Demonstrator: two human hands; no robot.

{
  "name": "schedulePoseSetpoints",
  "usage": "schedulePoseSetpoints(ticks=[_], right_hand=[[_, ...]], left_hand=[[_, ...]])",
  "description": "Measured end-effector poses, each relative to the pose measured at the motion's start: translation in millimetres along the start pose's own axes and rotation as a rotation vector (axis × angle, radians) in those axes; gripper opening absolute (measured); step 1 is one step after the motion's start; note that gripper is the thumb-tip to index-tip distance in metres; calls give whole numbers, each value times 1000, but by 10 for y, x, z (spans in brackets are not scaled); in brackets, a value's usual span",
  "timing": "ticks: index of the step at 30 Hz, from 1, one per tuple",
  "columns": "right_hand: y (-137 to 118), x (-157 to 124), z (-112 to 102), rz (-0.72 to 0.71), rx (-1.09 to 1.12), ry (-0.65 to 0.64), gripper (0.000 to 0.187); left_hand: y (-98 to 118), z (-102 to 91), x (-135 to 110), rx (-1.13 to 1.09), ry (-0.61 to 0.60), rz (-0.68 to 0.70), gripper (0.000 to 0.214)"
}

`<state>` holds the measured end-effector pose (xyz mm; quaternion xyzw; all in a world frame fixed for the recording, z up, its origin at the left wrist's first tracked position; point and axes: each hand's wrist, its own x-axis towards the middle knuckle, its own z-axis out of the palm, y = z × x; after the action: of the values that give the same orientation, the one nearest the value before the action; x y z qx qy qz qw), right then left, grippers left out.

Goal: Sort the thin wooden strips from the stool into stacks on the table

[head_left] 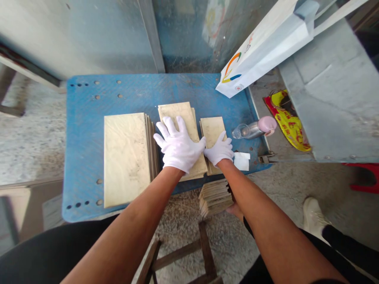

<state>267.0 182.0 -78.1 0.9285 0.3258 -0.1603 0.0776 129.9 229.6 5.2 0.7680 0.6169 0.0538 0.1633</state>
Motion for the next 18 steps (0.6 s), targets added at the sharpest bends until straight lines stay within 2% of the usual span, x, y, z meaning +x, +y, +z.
schedulePoseSetpoints(ticks=[4,9,18], right_hand=[[0,-6,-20,6,2,-16,125],[-4,-17,-24,4,-1,-21,125],[-5,-5,20,11,17,5,124]], left_hand=[[49,-37,30,12,-43,-29,112],[107,-68,14,134,-92,-60,108],[125,-8,-40,161,-68,-27,102]])
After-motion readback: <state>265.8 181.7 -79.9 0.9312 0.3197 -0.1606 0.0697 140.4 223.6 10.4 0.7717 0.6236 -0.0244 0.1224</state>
